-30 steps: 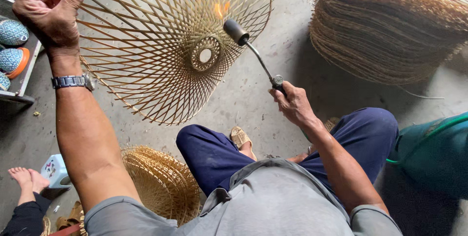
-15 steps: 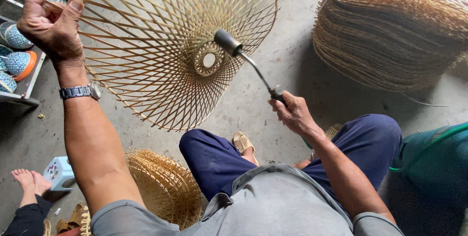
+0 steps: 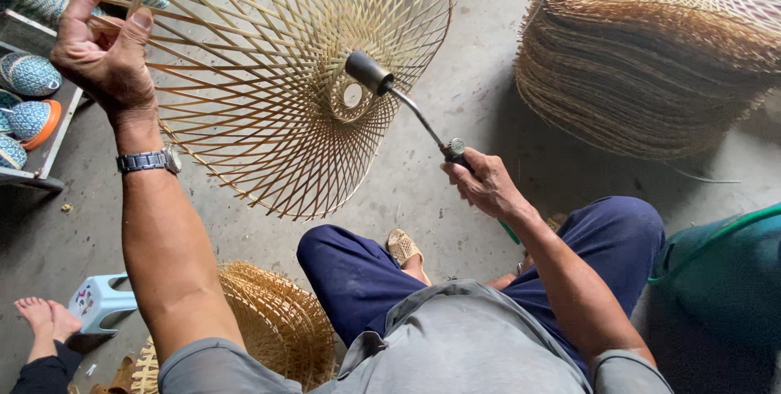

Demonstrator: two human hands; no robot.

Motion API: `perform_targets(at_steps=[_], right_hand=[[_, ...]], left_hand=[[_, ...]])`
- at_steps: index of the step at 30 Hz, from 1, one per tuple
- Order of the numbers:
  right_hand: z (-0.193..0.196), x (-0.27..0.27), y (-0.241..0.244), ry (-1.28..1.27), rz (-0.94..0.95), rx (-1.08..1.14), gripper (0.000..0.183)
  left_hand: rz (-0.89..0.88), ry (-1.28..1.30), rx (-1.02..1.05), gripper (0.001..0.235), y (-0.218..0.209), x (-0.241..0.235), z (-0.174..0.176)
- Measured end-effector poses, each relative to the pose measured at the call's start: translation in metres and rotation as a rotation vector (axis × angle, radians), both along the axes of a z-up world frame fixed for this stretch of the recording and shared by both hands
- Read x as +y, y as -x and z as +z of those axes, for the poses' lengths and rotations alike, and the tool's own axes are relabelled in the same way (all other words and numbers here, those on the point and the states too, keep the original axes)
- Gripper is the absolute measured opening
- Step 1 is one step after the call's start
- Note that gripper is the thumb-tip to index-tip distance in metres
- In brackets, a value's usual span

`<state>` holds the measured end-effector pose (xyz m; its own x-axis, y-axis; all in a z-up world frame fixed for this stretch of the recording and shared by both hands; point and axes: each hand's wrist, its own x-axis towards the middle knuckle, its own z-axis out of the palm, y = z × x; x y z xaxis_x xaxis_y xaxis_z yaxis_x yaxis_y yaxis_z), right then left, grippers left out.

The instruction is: The person uses a handheld blowtorch to apply heat to the surface of woven bamboo baskets. They rotate each basket to cover different areas, then place the treated basket onto a stack and pick up another to continue.

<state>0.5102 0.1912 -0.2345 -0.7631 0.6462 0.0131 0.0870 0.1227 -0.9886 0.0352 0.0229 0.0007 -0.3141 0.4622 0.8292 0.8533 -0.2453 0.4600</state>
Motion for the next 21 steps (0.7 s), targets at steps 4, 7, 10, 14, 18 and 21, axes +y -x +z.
perform_targets(at_steps=[4,7,10,14,18,21], right_hand=[[0.011,0.001,0.006,0.005,-0.082,-0.016,0.030],[0.018,0.009,0.006,-0.009,-0.074,-0.019,0.029],[0.021,0.021,0.003,-0.029,-0.066,-0.009,0.026],[0.027,0.062,-0.002,-0.022,-0.247,-0.096,0.027],[0.024,0.083,-0.017,-0.076,-0.278,-0.122,0.028],[0.021,0.092,-0.026,-0.098,-0.275,-0.113,0.030]], left_hand=[[-0.014,-0.017,-0.049,0.049,-0.014,0.004,-0.001],[-0.045,-0.047,-0.030,0.049,-0.017,0.008,-0.002],[-0.081,-0.058,-0.019,0.047,-0.017,0.008,-0.004],[-0.047,-0.058,-0.110,0.048,-0.012,0.000,-0.004],[-0.063,-0.096,-0.023,0.050,-0.007,-0.011,-0.003],[0.029,-0.081,-0.093,0.053,-0.002,-0.017,-0.006]])
